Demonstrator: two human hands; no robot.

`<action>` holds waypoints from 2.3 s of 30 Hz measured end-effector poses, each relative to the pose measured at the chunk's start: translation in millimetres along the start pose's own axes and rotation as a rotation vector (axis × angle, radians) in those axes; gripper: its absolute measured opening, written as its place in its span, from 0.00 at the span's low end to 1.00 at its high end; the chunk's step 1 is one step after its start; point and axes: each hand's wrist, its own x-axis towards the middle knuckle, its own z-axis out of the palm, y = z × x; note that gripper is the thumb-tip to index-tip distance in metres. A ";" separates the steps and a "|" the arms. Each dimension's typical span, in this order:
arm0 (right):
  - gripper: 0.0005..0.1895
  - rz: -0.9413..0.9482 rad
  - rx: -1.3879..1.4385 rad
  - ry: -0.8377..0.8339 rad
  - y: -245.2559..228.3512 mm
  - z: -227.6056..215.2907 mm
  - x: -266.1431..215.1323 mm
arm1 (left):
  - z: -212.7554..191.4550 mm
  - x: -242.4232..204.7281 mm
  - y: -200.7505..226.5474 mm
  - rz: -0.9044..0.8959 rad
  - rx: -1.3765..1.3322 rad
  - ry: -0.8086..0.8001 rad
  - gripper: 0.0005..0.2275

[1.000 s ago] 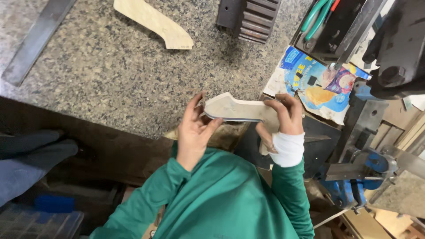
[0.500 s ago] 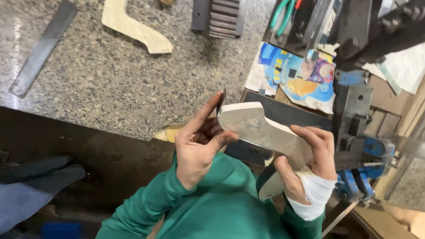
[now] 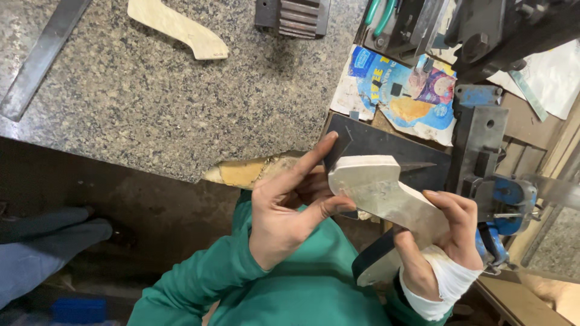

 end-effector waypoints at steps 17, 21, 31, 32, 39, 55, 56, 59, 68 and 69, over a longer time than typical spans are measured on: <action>0.28 0.319 0.223 -0.100 103.1 48.9 43.2 | -44.5 64.2 -33.0 0.089 0.146 0.207 0.29; 0.27 0.270 0.100 -0.111 137.0 74.0 60.6 | -77.4 72.6 -22.3 0.122 0.459 0.359 0.21; 0.26 -0.464 -0.491 -0.059 22.9 82.1 44.2 | -85.1 60.2 -7.1 0.399 1.346 -0.069 0.31; 0.24 -0.457 -0.580 -0.148 21.2 87.0 48.3 | -82.9 63.0 -10.7 0.466 1.377 -0.143 0.31; 0.17 0.159 -0.450 -0.306 104.3 131.8 46.0 | -71.6 71.6 1.6 0.746 1.464 -0.314 0.19; 0.16 0.460 0.747 -0.112 144.4 107.9 45.3 | -145.0 299.2 -88.5 0.133 1.136 0.215 0.29; 0.17 0.480 0.726 -0.116 142.8 110.2 46.1 | -151.8 307.7 -92.5 0.092 1.086 0.196 0.29; 0.18 0.515 0.704 -0.118 147.5 112.9 37.8 | -157.3 322.3 -98.4 0.004 1.019 0.170 0.30; 0.22 0.559 0.793 -0.150 151.1 119.1 1.0 | -162.4 232.8 -98.8 -0.041 1.037 0.154 0.32; 0.20 0.584 0.801 -0.152 147.9 121.9 -0.9 | -159.0 214.4 -100.5 -0.060 1.080 0.168 0.31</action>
